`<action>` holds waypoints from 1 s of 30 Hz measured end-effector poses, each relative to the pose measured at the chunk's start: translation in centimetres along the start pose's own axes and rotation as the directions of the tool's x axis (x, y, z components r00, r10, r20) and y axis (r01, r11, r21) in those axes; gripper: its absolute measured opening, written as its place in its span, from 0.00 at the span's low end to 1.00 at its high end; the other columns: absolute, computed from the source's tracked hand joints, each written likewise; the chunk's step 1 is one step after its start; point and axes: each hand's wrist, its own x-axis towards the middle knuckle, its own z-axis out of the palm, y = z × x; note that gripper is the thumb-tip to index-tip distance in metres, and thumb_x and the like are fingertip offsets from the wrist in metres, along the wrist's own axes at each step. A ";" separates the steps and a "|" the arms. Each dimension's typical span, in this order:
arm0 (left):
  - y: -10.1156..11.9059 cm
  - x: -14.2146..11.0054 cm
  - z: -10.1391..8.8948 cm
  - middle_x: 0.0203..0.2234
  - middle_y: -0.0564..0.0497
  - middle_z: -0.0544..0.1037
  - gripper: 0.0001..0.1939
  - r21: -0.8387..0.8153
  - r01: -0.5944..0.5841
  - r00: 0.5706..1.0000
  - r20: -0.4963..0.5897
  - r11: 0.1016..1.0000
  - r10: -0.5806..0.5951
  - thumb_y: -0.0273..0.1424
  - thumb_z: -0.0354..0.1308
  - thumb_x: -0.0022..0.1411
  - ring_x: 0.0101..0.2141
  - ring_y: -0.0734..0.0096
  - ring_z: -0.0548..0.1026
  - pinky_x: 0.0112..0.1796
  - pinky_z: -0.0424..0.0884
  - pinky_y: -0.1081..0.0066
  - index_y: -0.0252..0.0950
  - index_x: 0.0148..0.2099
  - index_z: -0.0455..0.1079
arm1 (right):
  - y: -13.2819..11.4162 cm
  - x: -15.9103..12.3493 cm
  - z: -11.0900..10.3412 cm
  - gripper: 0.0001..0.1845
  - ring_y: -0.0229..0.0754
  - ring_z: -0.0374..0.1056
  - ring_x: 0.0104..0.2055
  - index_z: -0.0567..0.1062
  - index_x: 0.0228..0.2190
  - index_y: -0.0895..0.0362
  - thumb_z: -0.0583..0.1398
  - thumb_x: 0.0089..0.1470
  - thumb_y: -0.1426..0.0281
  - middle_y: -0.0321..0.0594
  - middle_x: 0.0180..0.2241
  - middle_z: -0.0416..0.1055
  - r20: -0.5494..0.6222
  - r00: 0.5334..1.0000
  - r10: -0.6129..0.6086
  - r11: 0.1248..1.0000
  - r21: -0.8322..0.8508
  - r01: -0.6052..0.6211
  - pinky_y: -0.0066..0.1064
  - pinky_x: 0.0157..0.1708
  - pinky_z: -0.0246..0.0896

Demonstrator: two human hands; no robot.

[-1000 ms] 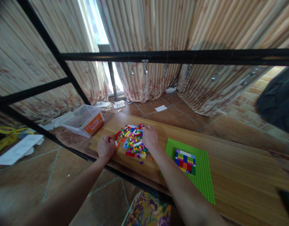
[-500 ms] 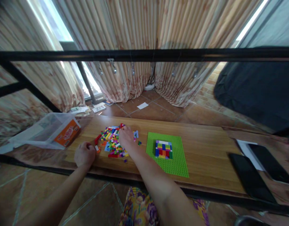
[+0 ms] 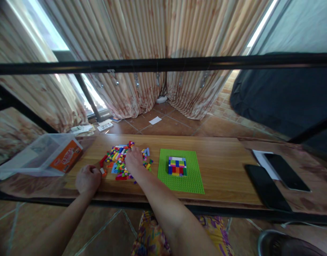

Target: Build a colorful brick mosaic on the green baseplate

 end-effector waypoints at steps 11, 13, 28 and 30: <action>0.1 -0.1 0.1 0.37 0.41 0.77 0.10 0.017 -0.002 1.000 -0.002 1.000 0.002 0.29 0.48 0.61 0.40 0.56 0.73 0.39 0.66 0.63 0.35 0.37 0.72 | 0.4 -1.1 -0.1 0.10 0.47 0.64 0.48 0.76 0.38 0.59 0.55 0.60 0.76 0.48 0.42 0.74 -0.155 0.987 -0.037 0.994 0.095 0.052 0.38 0.49 0.59; 0.0 -0.1 0.2 0.38 0.41 0.77 0.10 0.015 0.002 1.000 -0.004 1.000 -0.002 0.29 0.48 0.61 0.40 0.57 0.73 0.39 0.66 0.63 0.35 0.37 0.72 | 1.0 -2.3 -0.5 0.06 0.45 0.66 0.44 0.76 0.36 0.57 0.58 0.59 0.74 0.44 0.39 0.75 -0.239 0.971 -0.009 0.973 0.224 0.064 0.37 0.48 0.60; 0.4 -0.1 -0.1 0.41 0.41 0.76 0.12 -0.001 0.026 0.999 0.019 1.000 -0.026 0.30 0.48 0.60 0.42 0.56 0.73 0.41 0.68 0.62 0.35 0.40 0.72 | 15.5 -19.7 -1.0 0.11 0.46 0.73 0.41 0.80 0.38 0.50 0.60 0.56 0.61 0.41 0.38 0.78 -0.427 0.818 0.385 0.832 0.544 -0.108 0.40 0.44 0.67; 0.5 -0.1 -0.2 0.41 0.41 0.76 0.12 0.005 0.032 0.999 0.029 0.999 -0.032 0.30 0.48 0.60 0.42 0.55 0.73 0.42 0.68 0.61 0.35 0.40 0.72 | 16.3 -19.4 -1.2 0.11 0.47 0.72 0.41 0.81 0.37 0.49 0.60 0.56 0.62 0.41 0.37 0.79 -0.461 0.811 0.360 0.861 0.498 -0.099 0.41 0.43 0.68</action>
